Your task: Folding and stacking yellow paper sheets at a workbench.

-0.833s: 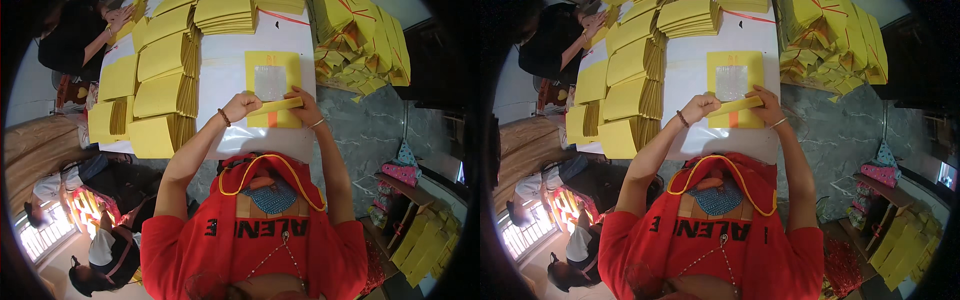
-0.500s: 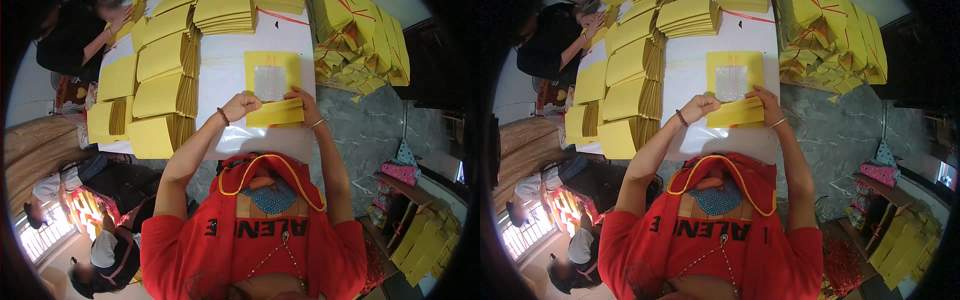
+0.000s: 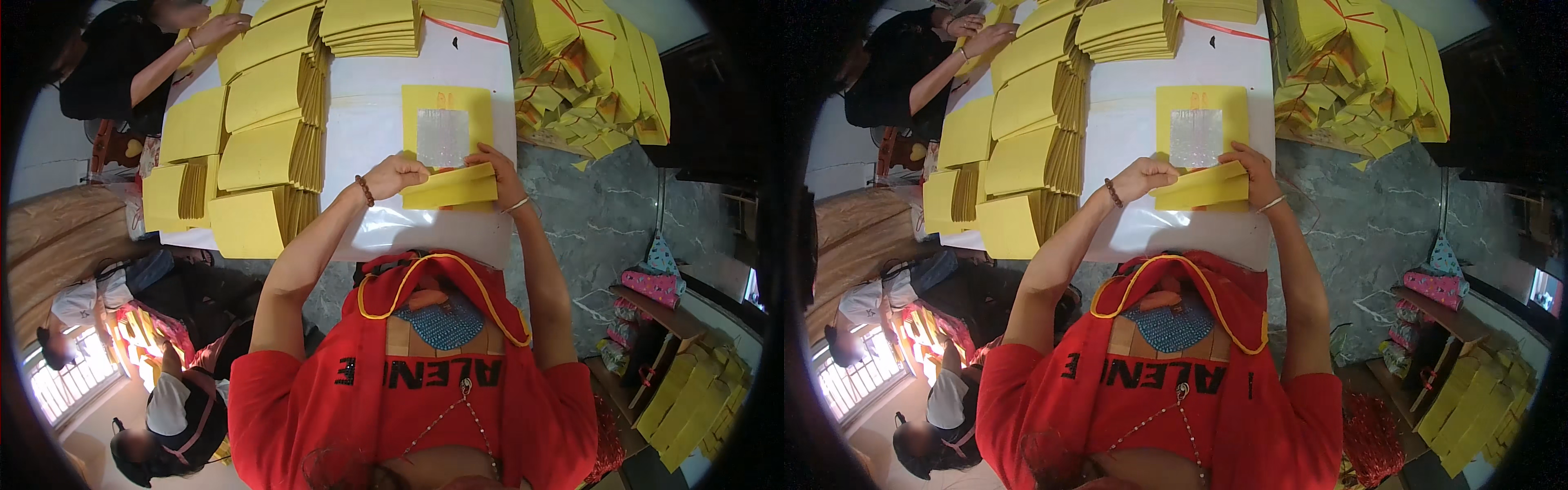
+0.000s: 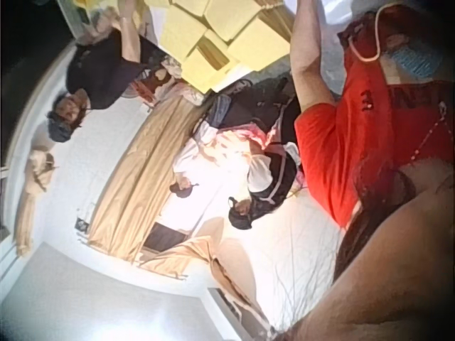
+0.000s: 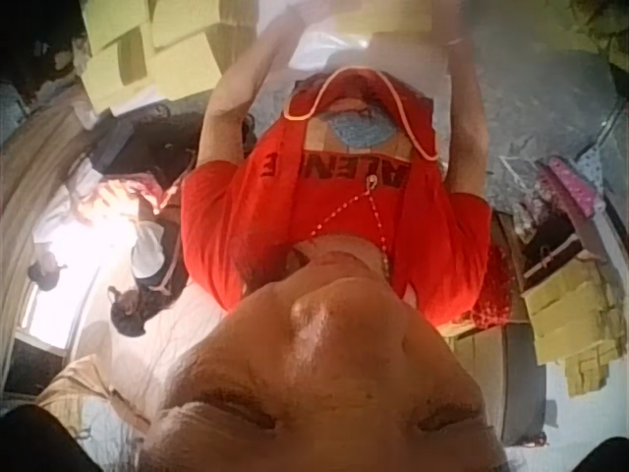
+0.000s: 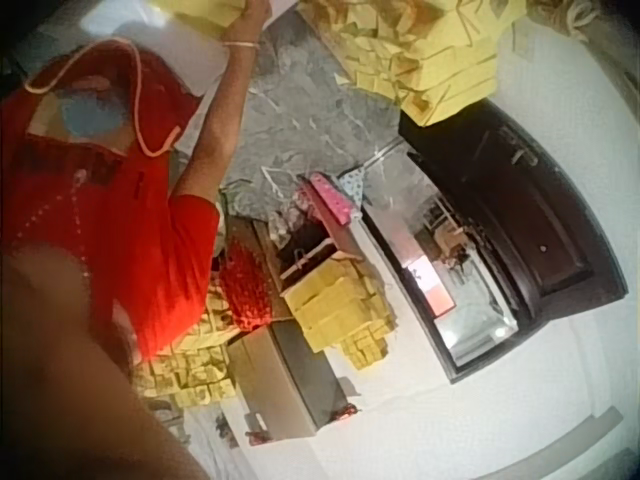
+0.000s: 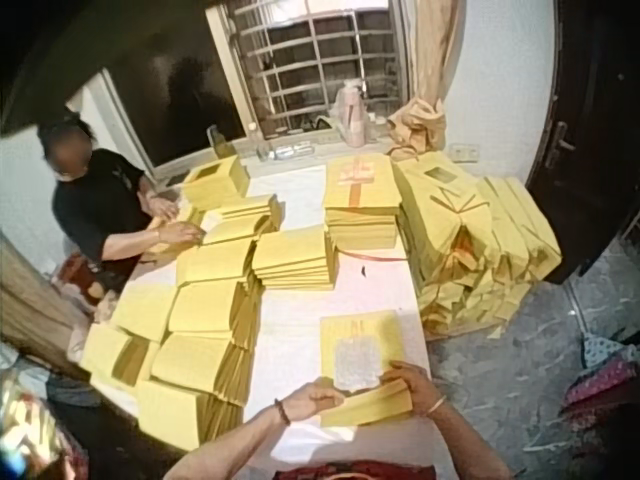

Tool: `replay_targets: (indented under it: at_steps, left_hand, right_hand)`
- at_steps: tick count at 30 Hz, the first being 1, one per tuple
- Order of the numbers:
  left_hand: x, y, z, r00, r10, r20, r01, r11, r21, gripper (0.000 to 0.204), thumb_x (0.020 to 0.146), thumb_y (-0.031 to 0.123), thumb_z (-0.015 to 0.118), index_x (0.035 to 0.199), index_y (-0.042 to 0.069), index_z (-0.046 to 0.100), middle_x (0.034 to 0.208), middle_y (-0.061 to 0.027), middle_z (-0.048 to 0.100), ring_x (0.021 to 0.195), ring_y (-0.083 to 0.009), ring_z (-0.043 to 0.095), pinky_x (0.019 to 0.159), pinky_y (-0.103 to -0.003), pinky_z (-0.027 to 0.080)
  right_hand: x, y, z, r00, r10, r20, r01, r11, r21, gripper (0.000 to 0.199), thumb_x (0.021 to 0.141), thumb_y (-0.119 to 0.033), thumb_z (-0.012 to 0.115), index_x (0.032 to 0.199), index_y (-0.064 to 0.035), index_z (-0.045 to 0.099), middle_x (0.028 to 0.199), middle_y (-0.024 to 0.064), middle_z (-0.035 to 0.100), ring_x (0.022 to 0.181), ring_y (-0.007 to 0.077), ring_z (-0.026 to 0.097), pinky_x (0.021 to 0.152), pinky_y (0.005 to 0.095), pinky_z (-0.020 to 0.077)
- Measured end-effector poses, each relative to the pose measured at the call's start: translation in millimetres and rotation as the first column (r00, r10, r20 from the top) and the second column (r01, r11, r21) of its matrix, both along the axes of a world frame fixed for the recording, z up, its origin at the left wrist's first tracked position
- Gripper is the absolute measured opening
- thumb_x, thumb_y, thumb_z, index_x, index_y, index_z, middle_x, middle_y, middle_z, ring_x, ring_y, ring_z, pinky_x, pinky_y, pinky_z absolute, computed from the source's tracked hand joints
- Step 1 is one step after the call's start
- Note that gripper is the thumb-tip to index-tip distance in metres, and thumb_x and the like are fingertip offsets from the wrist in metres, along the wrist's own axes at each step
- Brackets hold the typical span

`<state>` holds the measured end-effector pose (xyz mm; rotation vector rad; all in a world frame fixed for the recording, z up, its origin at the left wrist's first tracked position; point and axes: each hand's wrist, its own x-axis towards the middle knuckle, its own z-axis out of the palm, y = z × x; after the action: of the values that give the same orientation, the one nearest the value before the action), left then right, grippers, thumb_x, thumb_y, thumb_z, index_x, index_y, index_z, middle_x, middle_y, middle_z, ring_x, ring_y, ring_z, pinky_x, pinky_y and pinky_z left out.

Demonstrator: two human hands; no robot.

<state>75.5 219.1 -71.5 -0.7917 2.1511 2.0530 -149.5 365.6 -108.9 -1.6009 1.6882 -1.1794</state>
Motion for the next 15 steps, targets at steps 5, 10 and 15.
replay_targets:
  at_steps: [5, 10, 15]
  left_hand:
    - [2, 0, -2, 1.0, -0.009, -0.001, 0.009, 1.0, 0.003, 0.02, 0.086, 0.015, 0.054, 0.096, 0.002, 0.065, 0.077, -0.0015, 0.062, 0.072, -0.0071, 0.053, 0.065, -0.023, 0.044]
    - [3, 7, 13, 0.995, 0.06, -0.074, -0.055, 0.996, 0.069, 0.02, 0.085, 0.009, 0.05, 0.096, 0.001, 0.064, 0.082, -0.0054, 0.064, 0.076, -0.0109, 0.058, 0.07, -0.024, 0.046]
    - [10, 11, 18, 0.926, 0.32, -0.202, -0.375, 0.847, -0.376, 0.035, 0.077, -0.003, 0.041, 0.106, 0.003, 0.06, 0.094, -0.0101, 0.061, 0.086, -0.0198, 0.055, 0.078, -0.029, 0.045]
  right_hand:
    - [3, 0, 1, 1.0, -0.025, 0.012, 0.025, 1.0, 0.0, 0.031, 0.069, -0.016, 0.069, 0.099, -0.013, 0.063, 0.101, 0.0052, 0.064, 0.117, 0.0277, 0.048, 0.097, 0.0374, 0.0342]
    - [1, 1, -2, 1.0, -0.028, -0.012, 0.028, 0.999, -0.038, 0.031, 0.069, -0.013, 0.068, 0.1, -0.0123, 0.063, 0.102, 0.0073, 0.064, 0.114, 0.0304, 0.05, 0.094, 0.0382, 0.0389]
    - [-3, -2, -4, 1.0, 0.022, 0.009, -0.021, 0.996, -0.084, 0.03, 0.07, -0.011, 0.067, 0.099, -0.0102, 0.062, 0.1, 0.0073, 0.064, 0.111, 0.0311, 0.052, 0.097, 0.0391, 0.0378]
